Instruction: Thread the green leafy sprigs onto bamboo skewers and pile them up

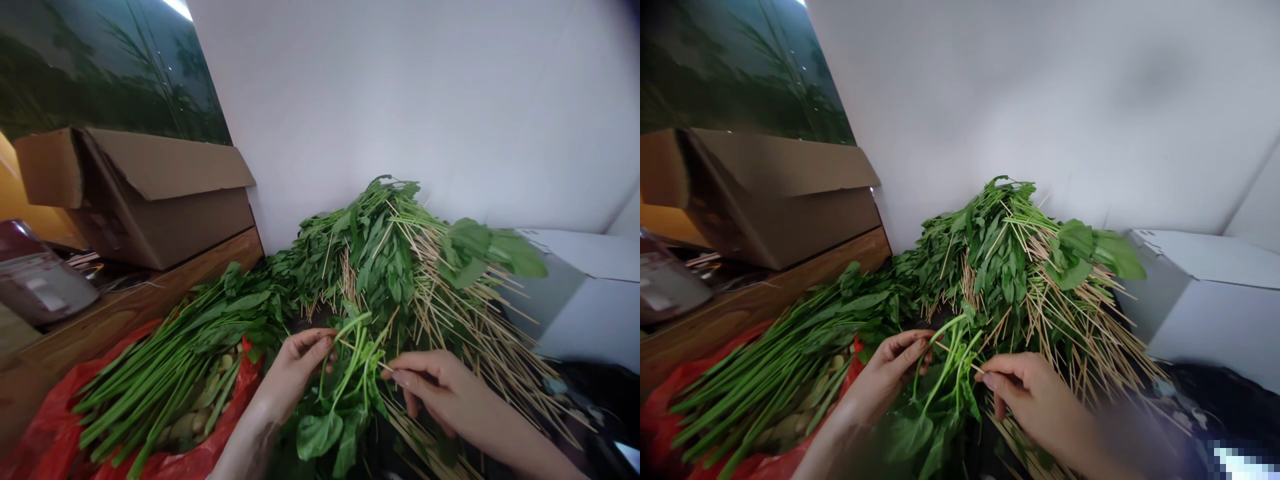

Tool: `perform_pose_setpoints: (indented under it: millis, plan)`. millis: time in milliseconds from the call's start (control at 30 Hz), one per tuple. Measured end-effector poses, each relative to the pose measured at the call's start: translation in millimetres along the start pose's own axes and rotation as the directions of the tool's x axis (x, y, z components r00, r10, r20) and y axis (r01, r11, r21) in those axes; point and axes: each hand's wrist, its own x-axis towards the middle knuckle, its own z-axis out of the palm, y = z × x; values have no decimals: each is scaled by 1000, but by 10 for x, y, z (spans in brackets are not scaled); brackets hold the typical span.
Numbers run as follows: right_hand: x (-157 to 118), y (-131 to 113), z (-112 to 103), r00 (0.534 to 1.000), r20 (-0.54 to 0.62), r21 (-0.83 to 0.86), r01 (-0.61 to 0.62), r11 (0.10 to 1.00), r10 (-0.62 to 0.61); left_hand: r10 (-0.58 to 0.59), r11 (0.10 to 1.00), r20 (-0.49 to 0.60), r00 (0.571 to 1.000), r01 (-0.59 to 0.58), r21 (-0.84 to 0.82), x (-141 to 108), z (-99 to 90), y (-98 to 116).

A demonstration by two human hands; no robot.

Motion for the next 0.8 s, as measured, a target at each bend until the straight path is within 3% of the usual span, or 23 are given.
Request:
perform_pose_setpoints:
  millis: [167, 300, 533, 800]
  plan:
    - [-14, -22, 8, 1000, 5, -3, -2, 1000, 2, 98, 984, -14, 995, -94, 151, 4, -27, -8]
    - [2, 17, 1, 1000, -17, -36, 7, 999, -8, 110, 966, -1, 994, -107, 234, 17, -54, -17]
    - [14, 32, -32, 999, -35, -47, -3, 999, 1, -26, 993, 7, 1000, 27, -113, -17, -8, 29]
    - [-28, -29, -2, 1000, -11, -33, -1, 999, 1, 29, 999, -138, 990, -34, -37, 0, 0, -10]
